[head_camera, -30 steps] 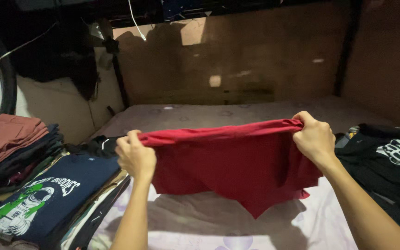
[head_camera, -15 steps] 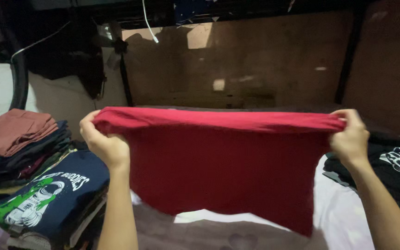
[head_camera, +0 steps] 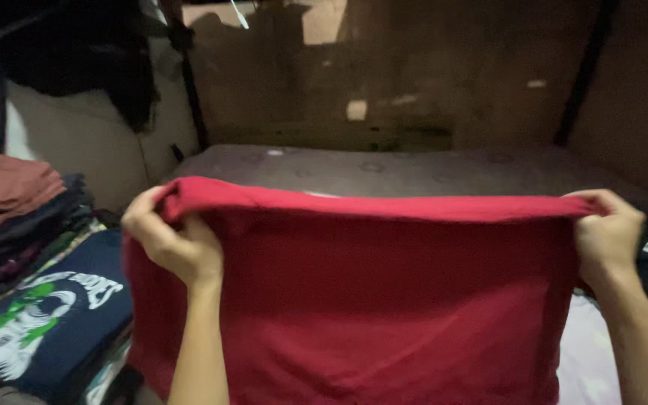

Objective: The person folds several t-shirts one by one on a bed. They smooth each shirt, fold the sides and bottom, then place the folded shirt on a growing stack to the left.

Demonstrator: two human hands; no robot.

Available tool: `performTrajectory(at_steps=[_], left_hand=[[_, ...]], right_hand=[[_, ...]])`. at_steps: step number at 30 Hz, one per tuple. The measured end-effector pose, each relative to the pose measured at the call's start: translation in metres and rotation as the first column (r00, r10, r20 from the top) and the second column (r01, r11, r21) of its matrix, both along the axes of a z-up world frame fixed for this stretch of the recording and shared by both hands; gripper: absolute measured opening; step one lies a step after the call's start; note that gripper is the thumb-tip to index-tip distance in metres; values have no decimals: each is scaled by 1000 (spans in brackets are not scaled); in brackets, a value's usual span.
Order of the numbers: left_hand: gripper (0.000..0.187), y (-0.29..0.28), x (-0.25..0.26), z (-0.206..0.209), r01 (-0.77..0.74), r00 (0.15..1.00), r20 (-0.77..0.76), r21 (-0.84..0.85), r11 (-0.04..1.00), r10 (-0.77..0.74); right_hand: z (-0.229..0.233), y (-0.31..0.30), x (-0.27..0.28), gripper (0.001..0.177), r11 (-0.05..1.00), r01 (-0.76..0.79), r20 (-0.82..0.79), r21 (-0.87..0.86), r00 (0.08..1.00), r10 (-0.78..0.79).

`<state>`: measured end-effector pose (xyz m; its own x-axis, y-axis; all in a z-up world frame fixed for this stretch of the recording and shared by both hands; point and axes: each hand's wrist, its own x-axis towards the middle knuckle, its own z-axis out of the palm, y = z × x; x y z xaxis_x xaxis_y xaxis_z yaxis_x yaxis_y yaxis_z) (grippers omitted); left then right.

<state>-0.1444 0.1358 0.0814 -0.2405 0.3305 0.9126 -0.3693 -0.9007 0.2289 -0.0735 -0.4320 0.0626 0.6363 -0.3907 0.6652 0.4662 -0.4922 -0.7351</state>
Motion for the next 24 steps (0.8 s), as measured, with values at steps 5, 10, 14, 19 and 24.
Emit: performTrajectory(at_steps=[5, 10, 14, 19, 24], left_hand=[[32, 31, 69, -67, 178, 685, -638, -322, 930, -351], [21, 67, 110, -132, 259, -184, -835, -549, 795, -518], [6, 89, 157, -163, 114, -334, -683, -714, 691, -650], [34, 54, 242, -173, 346, 76, -171, -919, 187, -982], [60, 27, 258, -199, 267, 220, -547, -762, 590, -807]], right_hand=[[-73, -13, 39, 37, 980, -72, -509, -185, 860, -33], [-149, -51, 69, 17, 893, -401, -915, -206, 402, -31], [-188, -83, 111, 17, 867, -490, -935, -86, 340, 100], [-195, -59, 193, 52, 993, -87, -641, -84, 767, 13], [-211, -18, 207, 101, 946, 66, -677, -318, 683, -275]])
